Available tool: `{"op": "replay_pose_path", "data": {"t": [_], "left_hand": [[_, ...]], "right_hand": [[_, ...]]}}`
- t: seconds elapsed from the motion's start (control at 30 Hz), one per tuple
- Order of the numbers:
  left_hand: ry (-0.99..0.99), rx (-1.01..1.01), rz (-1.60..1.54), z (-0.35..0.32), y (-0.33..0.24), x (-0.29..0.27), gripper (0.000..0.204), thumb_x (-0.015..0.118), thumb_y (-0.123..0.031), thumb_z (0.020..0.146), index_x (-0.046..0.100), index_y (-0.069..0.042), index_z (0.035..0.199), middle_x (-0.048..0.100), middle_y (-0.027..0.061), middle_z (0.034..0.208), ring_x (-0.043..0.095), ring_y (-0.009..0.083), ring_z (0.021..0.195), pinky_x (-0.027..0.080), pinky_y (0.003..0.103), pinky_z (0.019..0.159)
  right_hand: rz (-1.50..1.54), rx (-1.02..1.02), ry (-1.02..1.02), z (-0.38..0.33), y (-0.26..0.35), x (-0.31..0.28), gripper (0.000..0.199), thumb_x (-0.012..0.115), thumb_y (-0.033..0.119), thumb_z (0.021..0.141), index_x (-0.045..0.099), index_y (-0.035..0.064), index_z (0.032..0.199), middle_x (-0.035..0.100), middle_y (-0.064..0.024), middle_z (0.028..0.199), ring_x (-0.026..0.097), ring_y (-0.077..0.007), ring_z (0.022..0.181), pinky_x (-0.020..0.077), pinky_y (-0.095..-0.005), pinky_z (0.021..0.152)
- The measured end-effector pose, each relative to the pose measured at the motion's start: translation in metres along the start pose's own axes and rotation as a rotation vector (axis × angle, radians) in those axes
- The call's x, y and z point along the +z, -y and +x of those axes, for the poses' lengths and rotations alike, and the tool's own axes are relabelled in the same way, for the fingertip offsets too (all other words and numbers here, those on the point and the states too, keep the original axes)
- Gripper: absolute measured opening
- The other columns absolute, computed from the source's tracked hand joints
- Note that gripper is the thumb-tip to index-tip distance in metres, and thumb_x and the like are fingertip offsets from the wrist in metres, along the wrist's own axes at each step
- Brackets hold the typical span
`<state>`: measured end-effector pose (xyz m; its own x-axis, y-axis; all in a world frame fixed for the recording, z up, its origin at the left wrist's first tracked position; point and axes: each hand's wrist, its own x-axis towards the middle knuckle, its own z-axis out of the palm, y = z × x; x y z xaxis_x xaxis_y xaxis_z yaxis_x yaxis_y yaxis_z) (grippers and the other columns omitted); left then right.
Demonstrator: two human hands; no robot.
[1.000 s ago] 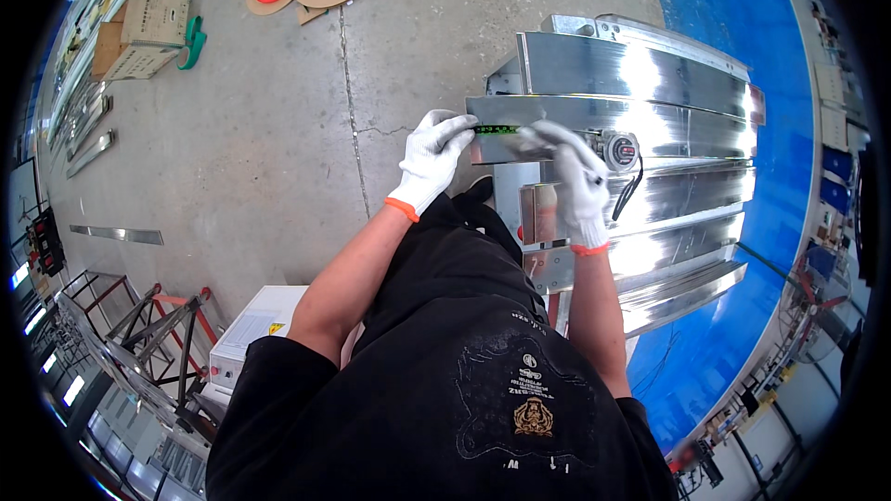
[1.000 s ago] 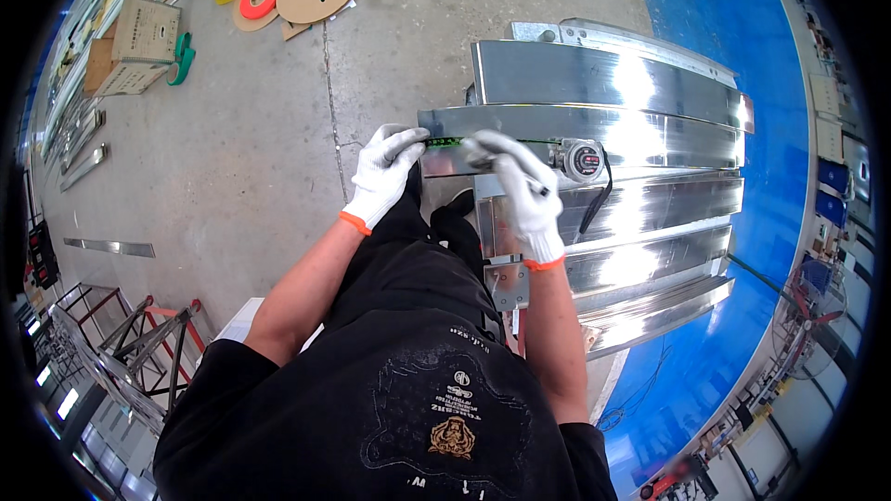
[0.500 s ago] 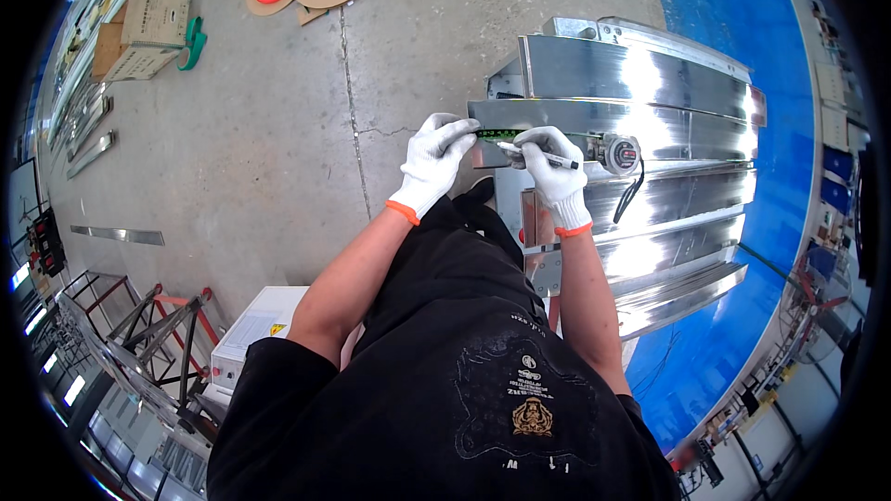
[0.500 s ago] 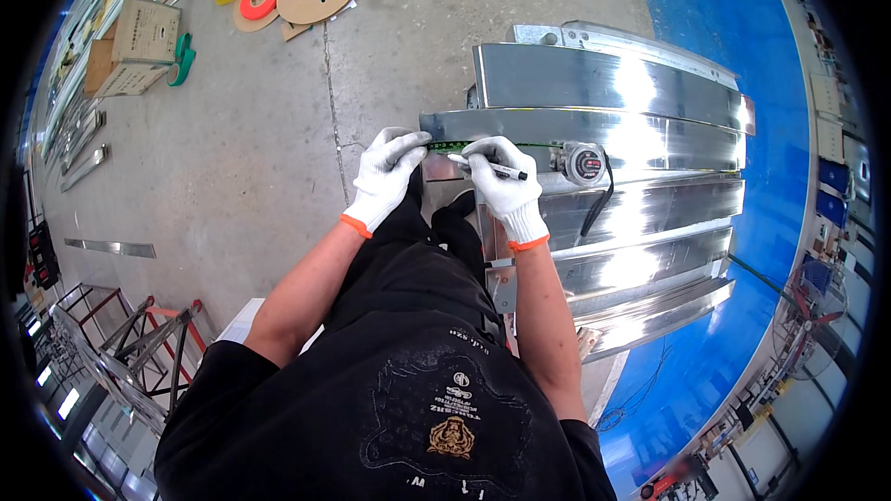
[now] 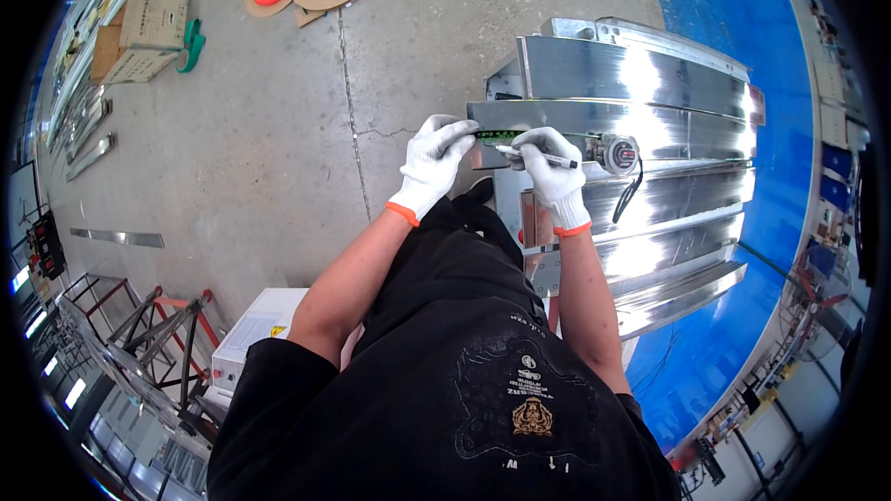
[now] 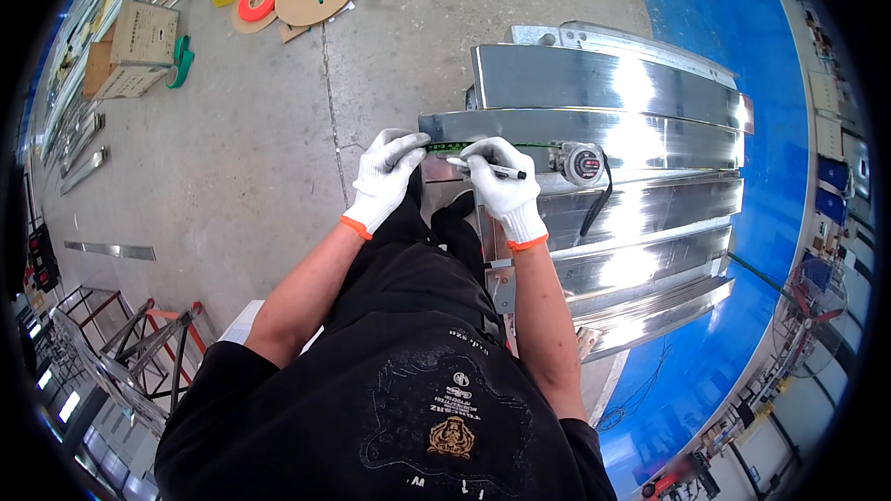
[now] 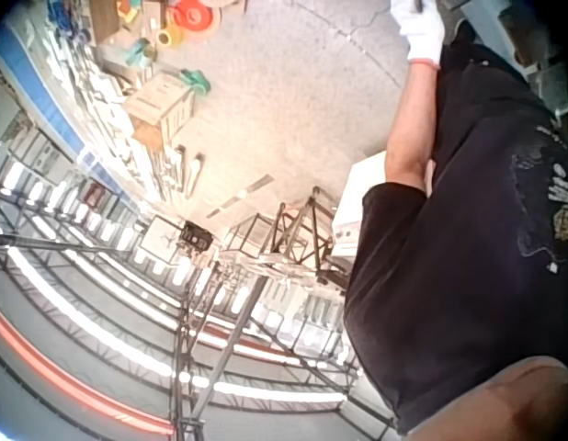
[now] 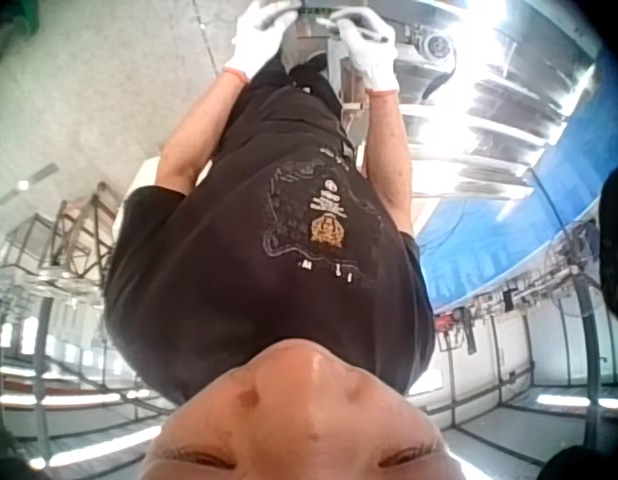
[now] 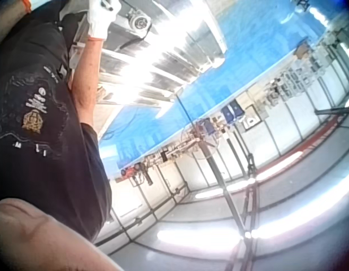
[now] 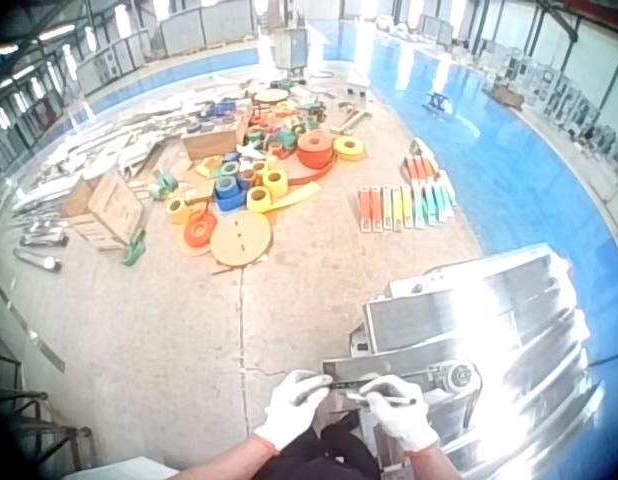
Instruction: The person measures and marks multiple metal sheets using a tape measure, a square, and a marker. They repeatedly position the square on each sheet, draw lines, and stack the marked pieces. The person also handles smaller metal components and places them on the floor.
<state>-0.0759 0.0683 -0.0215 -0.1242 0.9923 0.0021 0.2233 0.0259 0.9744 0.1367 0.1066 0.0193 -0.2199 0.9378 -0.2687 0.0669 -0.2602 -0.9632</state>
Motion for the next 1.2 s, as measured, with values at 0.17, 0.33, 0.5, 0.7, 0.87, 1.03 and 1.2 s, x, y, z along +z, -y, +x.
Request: {"op": "replay_pose_path", "data": {"t": [0.17, 0.33, 0.5, 0.7, 0.87, 1.03, 1.2], "left_hand": [[0.000, 0.005, -0.010, -0.001, 0.007, 0.000, 0.022, 0.070, -0.003, 0.094, 0.076, -0.004, 0.115, 0.069, 0.0127, 0.108, 0.070, 0.0225, 0.096, 0.055, 0.032, 0.085], [0.025, 0.085, 0.124, 0.001, 0.003, -0.006, 0.022, 0.072, -0.004, 0.093, 0.075, -0.005, 0.115, 0.070, 0.0142, 0.104, 0.072, 0.0282, 0.094, 0.057, 0.036, 0.083], [0.151, 0.227, 0.377, 0.013, -0.008, -0.017, 0.016, 0.072, -0.012, 0.093, 0.069, -0.008, 0.109, 0.070, 0.0163, 0.098, 0.070, 0.0387, 0.086, 0.057, 0.046, 0.074], [0.287, 0.281, 0.515, 0.034, -0.044, -0.031, 0.014, 0.066, -0.018, 0.097, 0.067, -0.012, 0.109, 0.066, 0.0150, 0.099, 0.068, 0.0394, 0.088, 0.055, 0.049, 0.076], [0.411, 0.503, 0.358, 0.045, -0.084, -0.043, 0.017, 0.068, -0.006, 0.092, 0.069, -0.009, 0.108, 0.069, 0.0135, 0.100, 0.068, 0.0364, 0.091, 0.054, 0.047, 0.078], [0.666, 0.633, 0.255, 0.030, -0.122, 0.002, 0.025, 0.068, 0.006, 0.086, 0.068, -0.004, 0.109, 0.069, 0.0147, 0.100, 0.068, 0.0355, 0.089, 0.054, 0.044, 0.076], [1.039, 0.895, 0.078, -0.043, -0.163, 0.048, 0.025, 0.075, -0.004, 0.086, 0.068, -0.008, 0.110, 0.070, 0.0127, 0.101, 0.069, 0.0327, 0.091, 0.055, 0.043, 0.077]], "right_hand": [[0.048, -0.289, -0.180, -0.012, 0.028, -0.004, 0.027, 0.062, 0.001, 0.101, 0.065, -0.0043, 0.127, 0.075, -0.0113, 0.115, 0.071, -0.0137, 0.095, 0.0589, -0.0290, 0.084], [-1.066, -0.530, -0.429, -0.014, 0.042, -0.074, 0.056, 0.083, 0.010, 0.082, 0.063, 0.0129, 0.134, 0.068, -0.0135, 0.122, 0.060, -0.0363, 0.120, 0.0469, -0.0466, 0.105], [-1.101, -0.467, -0.367, -0.009, 0.016, -0.100, 0.066, 0.089, 0.024, 0.072, 0.062, 0.0148, 0.132, 0.066, -0.0102, 0.116, 0.060, -0.0380, 0.109, 0.0495, -0.0485, 0.097], [-1.127, -0.376, -0.430, -0.029, 0.039, -0.095, 0.052, 0.084, 0.032, 0.075, 0.066, 0.0130, 0.120, 0.069, -0.0115, 0.106, 0.064, -0.0362, 0.102, 0.0539, -0.0462, 0.089], [-1.110, -0.312, -0.687, -0.113, 0.076, -0.064, 0.051, 0.079, 0.030, 0.075, 0.064, 0.0117, 0.120, 0.068, -0.0142, 0.102, 0.065, -0.0377, 0.095, 0.0554, -0.0464, 0.082], [-1.049, -0.039, -0.986, -0.213, 0.078, -0.056, 0.057, 0.078, 0.024, 0.073, 0.060, 0.0129, 0.126, 0.065, -0.0130, 0.097, 0.065, -0.0363, 0.090, 0.0561, -0.0472, 0.078], [-1.022, 0.077, -1.158, -0.317, 0.069, 0.006, 0.061, 0.079, 0.021, 0.072, 0.058, 0.0112, 0.128, 0.066, -0.0128, 0.099, 0.065, -0.0351, 0.089, 0.0556, -0.0475, 0.076]]}}
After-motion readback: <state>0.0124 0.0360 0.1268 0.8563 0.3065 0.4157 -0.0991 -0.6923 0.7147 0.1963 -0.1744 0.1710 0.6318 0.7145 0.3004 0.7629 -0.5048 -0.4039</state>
